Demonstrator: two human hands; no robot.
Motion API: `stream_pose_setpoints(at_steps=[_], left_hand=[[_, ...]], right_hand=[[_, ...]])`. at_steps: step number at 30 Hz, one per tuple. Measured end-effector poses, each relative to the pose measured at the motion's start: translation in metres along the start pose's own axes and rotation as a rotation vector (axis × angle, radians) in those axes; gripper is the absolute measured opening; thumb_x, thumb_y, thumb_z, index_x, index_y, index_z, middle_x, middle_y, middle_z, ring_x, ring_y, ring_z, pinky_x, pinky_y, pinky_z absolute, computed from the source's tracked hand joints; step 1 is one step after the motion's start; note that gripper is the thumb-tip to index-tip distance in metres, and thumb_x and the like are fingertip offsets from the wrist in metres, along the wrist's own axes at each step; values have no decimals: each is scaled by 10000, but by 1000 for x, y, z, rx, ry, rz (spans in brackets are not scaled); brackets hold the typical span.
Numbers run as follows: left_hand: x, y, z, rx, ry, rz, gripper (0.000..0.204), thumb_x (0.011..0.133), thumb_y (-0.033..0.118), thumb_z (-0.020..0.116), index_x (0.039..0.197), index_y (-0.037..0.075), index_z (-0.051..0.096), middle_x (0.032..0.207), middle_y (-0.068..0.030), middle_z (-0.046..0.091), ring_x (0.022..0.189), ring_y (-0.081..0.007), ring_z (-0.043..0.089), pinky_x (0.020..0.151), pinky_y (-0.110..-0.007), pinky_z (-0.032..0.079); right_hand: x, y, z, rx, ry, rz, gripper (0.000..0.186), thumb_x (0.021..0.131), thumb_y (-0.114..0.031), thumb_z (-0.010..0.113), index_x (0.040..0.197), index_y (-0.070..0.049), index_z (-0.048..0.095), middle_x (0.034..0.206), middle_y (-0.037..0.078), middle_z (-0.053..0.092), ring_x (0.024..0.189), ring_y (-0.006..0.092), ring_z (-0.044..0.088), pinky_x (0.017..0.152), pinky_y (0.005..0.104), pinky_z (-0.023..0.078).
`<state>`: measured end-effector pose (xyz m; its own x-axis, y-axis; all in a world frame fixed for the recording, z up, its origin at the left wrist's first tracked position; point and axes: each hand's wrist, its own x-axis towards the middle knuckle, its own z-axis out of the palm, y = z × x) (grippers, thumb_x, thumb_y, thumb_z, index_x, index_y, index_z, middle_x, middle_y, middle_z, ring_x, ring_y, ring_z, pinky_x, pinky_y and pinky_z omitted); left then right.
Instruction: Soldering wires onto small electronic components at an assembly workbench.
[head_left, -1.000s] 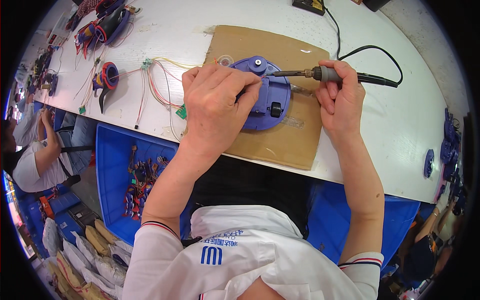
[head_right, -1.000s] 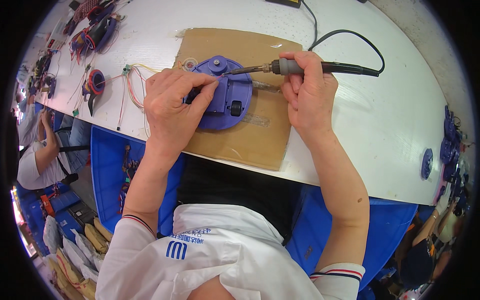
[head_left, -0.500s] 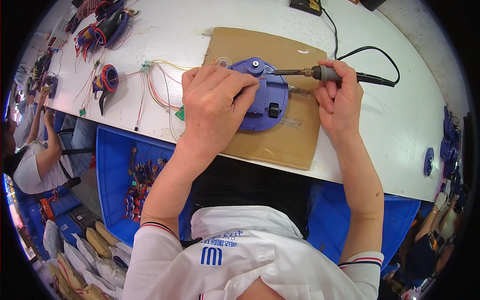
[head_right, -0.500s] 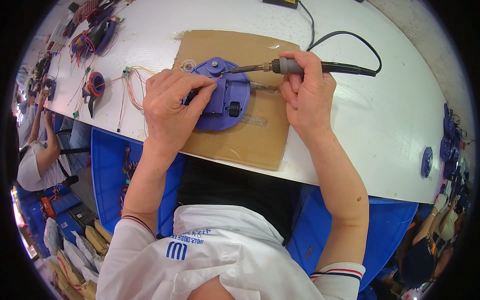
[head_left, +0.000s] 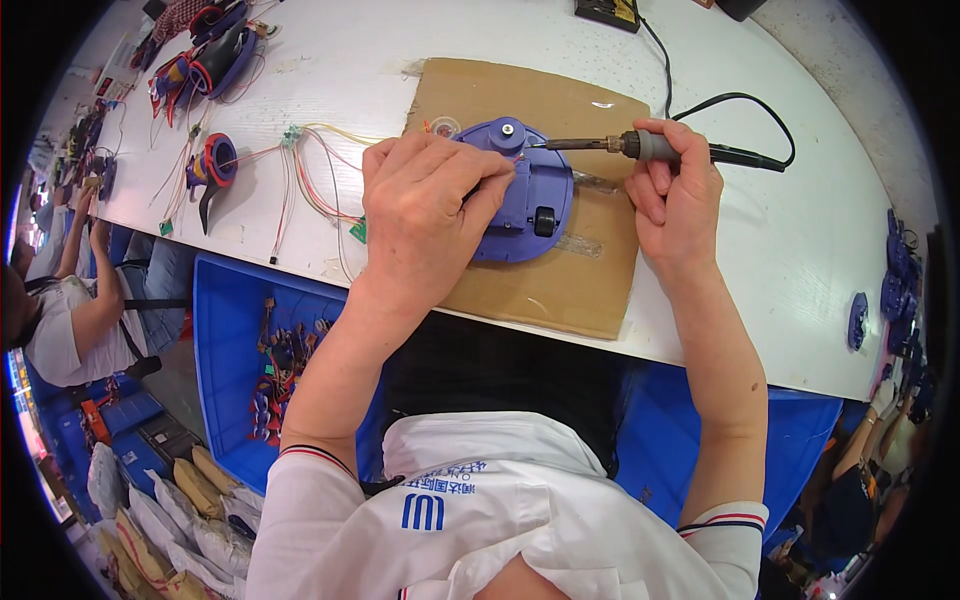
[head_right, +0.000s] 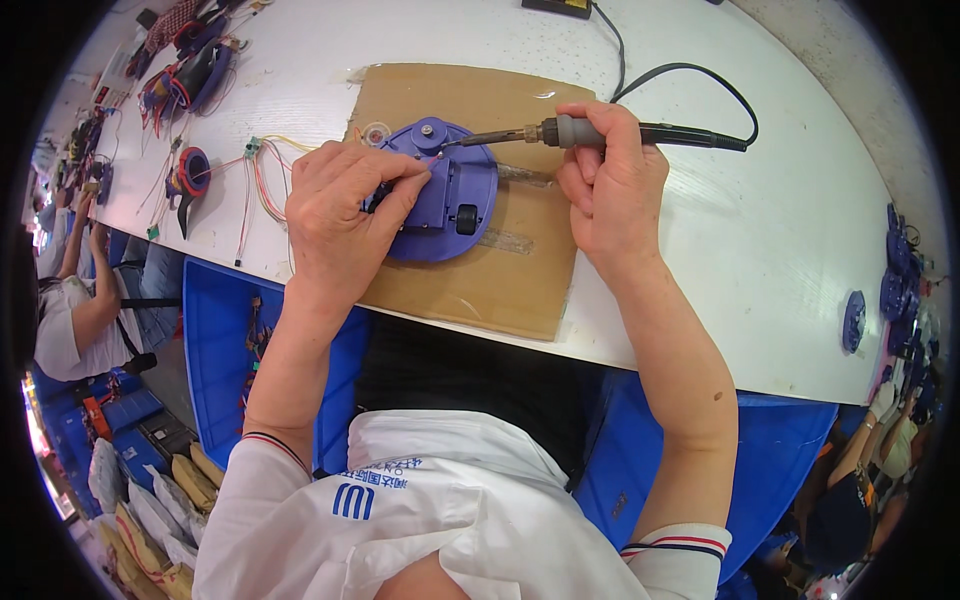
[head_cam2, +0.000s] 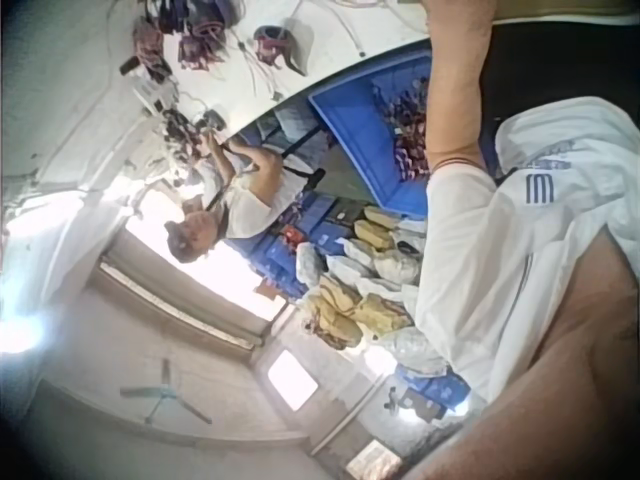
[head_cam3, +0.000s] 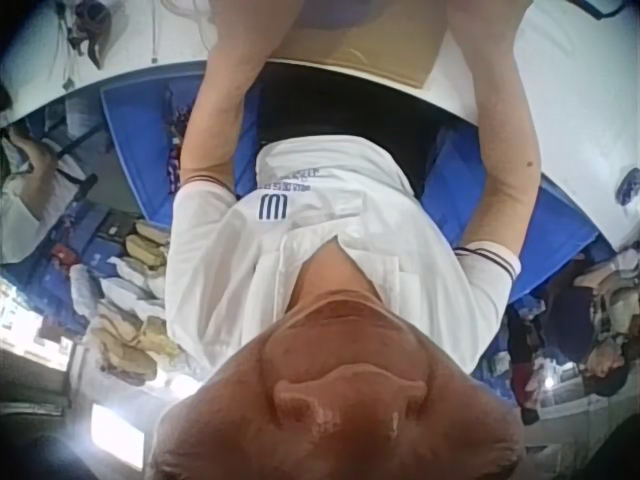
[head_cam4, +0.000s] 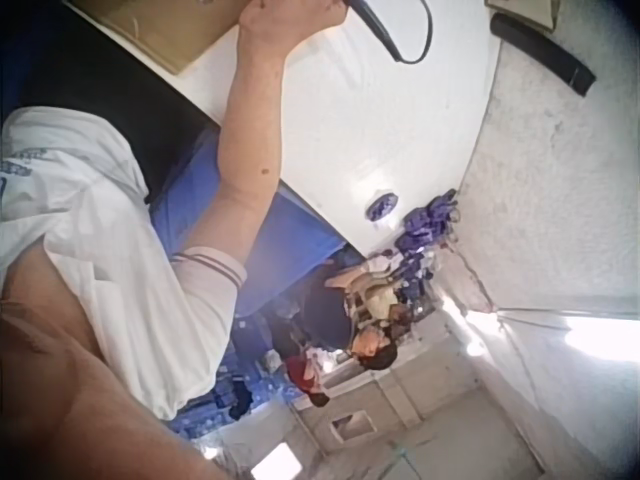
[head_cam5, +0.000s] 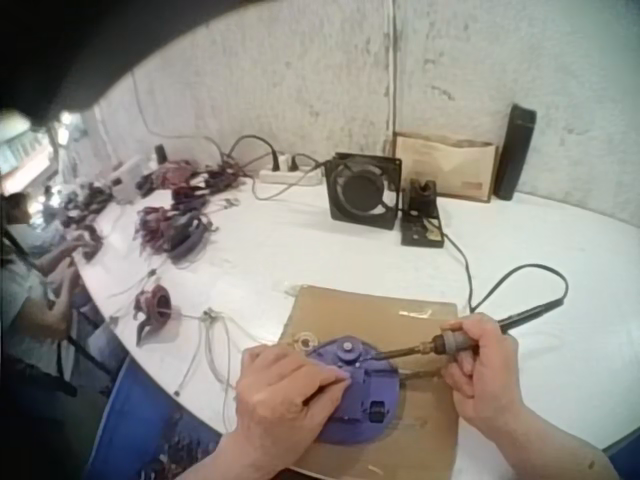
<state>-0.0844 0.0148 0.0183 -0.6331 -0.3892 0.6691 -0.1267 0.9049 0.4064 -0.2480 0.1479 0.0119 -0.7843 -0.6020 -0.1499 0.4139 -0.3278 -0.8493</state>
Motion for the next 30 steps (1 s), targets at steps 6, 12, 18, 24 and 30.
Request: stream_pose_setpoints(at_steps=[6,12,18,24,30], left_hand=[[0,-1,-1,2,-14,-1,90,705,54,738,740,108,676,715,47,632,711,-132,538,822,-298,369],[-2,-1,-1,-3,-25,-24,86,715,50,735,740,106,675,708,52,625,722,-129,541,833,-303,367],[-5,-4,-2,-7,-82,9,162,693,84,762,833,101,682,848,16,636,814,-150,544,844,-310,370],[-5,7,-4,-41,20,-40,543,609,190,830,1100,95,619,1095,-98,578,944,-237,525,883,-347,375],[-10,18,-11,32,-220,-153,1001,540,248,869,1376,68,347,1322,-226,409,1120,-372,504,955,-416,423]], right_hand=[[2,0,-1,41,4,25,248,921,-216,524,869,-25,673,519,-34,349,375,42,242,374,176,207],[4,-1,-3,77,15,49,250,924,-215,514,864,-26,667,521,-36,359,371,46,249,375,179,208],[4,-1,-5,85,14,45,248,923,-216,512,876,-23,660,521,-36,364,368,48,250,376,181,209],[5,-4,-5,124,11,56,241,917,-219,519,892,-22,655,511,-43,357,366,45,241,374,183,209],[10,-12,-3,250,53,57,245,915,-226,534,958,-14,650,478,-55,351,334,31,214,338,190,172]])
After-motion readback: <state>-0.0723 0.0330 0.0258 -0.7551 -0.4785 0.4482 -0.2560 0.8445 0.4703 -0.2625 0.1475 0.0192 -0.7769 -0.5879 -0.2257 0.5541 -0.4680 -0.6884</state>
